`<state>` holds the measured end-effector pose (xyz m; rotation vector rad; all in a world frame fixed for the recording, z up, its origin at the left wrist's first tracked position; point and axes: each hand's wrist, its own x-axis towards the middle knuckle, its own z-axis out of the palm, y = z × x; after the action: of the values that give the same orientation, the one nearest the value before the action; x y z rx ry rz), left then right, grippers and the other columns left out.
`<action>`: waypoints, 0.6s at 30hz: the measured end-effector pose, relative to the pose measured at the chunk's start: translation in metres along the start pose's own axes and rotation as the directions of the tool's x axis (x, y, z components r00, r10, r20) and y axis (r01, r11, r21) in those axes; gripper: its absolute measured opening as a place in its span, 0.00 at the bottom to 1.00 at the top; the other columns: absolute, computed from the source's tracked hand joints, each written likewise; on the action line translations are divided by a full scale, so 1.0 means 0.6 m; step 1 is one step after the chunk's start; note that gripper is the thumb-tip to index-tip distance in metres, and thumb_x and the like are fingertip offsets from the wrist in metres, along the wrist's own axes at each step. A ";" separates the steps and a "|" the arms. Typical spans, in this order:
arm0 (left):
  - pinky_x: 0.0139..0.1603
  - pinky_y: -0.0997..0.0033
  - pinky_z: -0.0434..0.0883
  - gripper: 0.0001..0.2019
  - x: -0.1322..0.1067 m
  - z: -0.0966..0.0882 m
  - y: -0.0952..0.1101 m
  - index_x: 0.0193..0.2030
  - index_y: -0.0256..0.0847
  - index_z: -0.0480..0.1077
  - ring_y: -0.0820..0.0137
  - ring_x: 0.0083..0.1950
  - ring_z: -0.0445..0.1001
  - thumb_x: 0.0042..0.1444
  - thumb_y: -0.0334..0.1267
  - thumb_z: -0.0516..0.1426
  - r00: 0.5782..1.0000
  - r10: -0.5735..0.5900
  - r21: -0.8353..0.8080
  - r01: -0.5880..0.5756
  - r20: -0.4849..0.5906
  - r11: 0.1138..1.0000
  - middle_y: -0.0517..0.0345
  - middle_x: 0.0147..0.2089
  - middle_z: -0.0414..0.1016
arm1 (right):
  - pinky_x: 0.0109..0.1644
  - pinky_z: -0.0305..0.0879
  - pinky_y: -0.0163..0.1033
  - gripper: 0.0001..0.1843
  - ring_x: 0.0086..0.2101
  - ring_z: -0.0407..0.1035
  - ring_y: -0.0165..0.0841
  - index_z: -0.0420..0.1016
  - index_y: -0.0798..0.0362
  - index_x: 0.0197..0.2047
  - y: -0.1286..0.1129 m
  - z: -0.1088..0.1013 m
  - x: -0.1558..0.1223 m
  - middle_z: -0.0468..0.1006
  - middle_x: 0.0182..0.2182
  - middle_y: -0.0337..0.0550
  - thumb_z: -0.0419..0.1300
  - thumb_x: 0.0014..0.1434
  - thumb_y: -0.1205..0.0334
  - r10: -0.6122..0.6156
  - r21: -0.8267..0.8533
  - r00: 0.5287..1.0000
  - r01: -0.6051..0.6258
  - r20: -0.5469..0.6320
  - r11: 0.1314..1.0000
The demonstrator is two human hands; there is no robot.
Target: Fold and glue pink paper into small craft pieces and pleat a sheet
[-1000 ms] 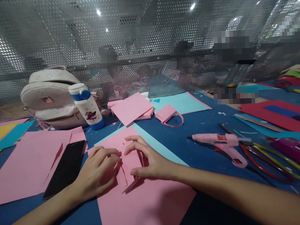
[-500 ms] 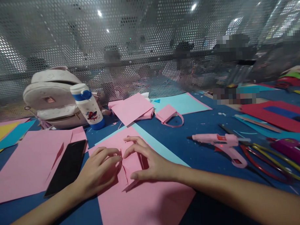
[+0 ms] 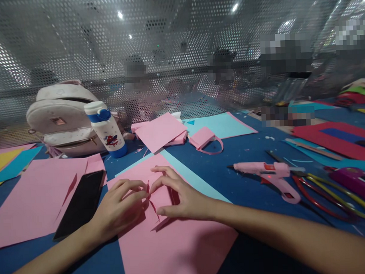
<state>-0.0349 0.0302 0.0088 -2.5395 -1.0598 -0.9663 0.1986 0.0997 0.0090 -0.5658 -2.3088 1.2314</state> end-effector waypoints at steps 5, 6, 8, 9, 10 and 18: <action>0.38 0.67 0.70 0.09 0.004 -0.002 0.002 0.46 0.41 0.69 0.67 0.40 0.75 0.63 0.28 0.52 1.000 0.004 0.008 -0.004 -0.014 1.000 0.52 0.45 0.77 | 0.69 0.45 0.60 0.24 0.70 0.42 0.49 0.73 0.46 0.51 0.000 0.001 -0.001 0.51 0.69 0.50 0.69 0.55 0.46 0.016 -0.030 1.000 -0.015 0.024 0.999; 0.38 0.67 0.70 0.09 0.004 -0.003 0.001 0.47 0.41 0.69 0.67 0.40 0.75 0.63 0.28 0.51 1.000 0.001 0.002 -0.001 0.000 1.000 0.52 0.45 0.76 | 0.69 0.45 0.61 0.25 0.70 0.42 0.49 0.72 0.46 0.52 0.001 0.001 -0.001 0.51 0.69 0.50 0.69 0.54 0.46 0.008 -0.026 1.000 -0.007 0.022 1.000; 0.40 0.65 0.71 0.10 0.000 -0.004 -0.002 0.49 0.41 0.68 0.65 0.42 0.75 0.63 0.29 0.51 0.999 -0.016 -0.024 0.017 0.034 1.000 0.50 0.47 0.76 | 0.70 0.45 0.61 0.29 0.70 0.42 0.49 0.70 0.45 0.56 0.003 0.001 -0.001 0.51 0.69 0.51 0.69 0.54 0.46 -0.012 -0.020 1.000 0.012 0.021 1.000; 0.42 0.63 0.72 0.11 -0.002 -0.005 -0.002 0.51 0.42 0.67 0.64 0.44 0.75 0.63 0.29 0.51 0.998 -0.035 -0.042 0.037 0.053 0.998 0.49 0.48 0.75 | 0.70 0.44 0.61 0.32 0.70 0.42 0.49 0.68 0.44 0.59 0.004 0.002 -0.001 0.51 0.70 0.51 0.69 0.54 0.46 -0.023 -0.022 0.999 0.023 0.023 0.999; 0.45 0.60 0.72 0.13 -0.005 -0.004 -0.002 0.54 0.42 0.66 0.61 0.48 0.74 0.64 0.32 0.52 0.995 -0.066 -0.065 0.071 0.072 0.995 0.47 0.51 0.74 | 0.70 0.43 0.61 0.35 0.70 0.41 0.49 0.66 0.43 0.62 0.005 0.002 -0.002 0.51 0.70 0.51 0.69 0.54 0.46 -0.032 -0.027 0.999 0.032 0.025 0.999; 0.63 0.32 0.64 0.59 -0.028 0.024 0.042 0.75 0.44 0.35 0.39 0.72 0.53 0.47 0.53 0.70 0.851 -0.445 -0.295 0.517 0.280 0.803 0.31 0.73 0.46 | 0.72 0.36 0.63 0.50 0.72 0.34 0.46 0.48 0.41 0.74 0.014 0.006 -0.003 0.46 0.73 0.50 0.68 0.56 0.45 -0.068 -0.078 0.997 0.071 0.045 0.994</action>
<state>-0.0190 0.0088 -0.0118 -2.7543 -1.8132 -1.1336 0.1991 0.1011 -0.0003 -0.4861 -2.4008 1.1338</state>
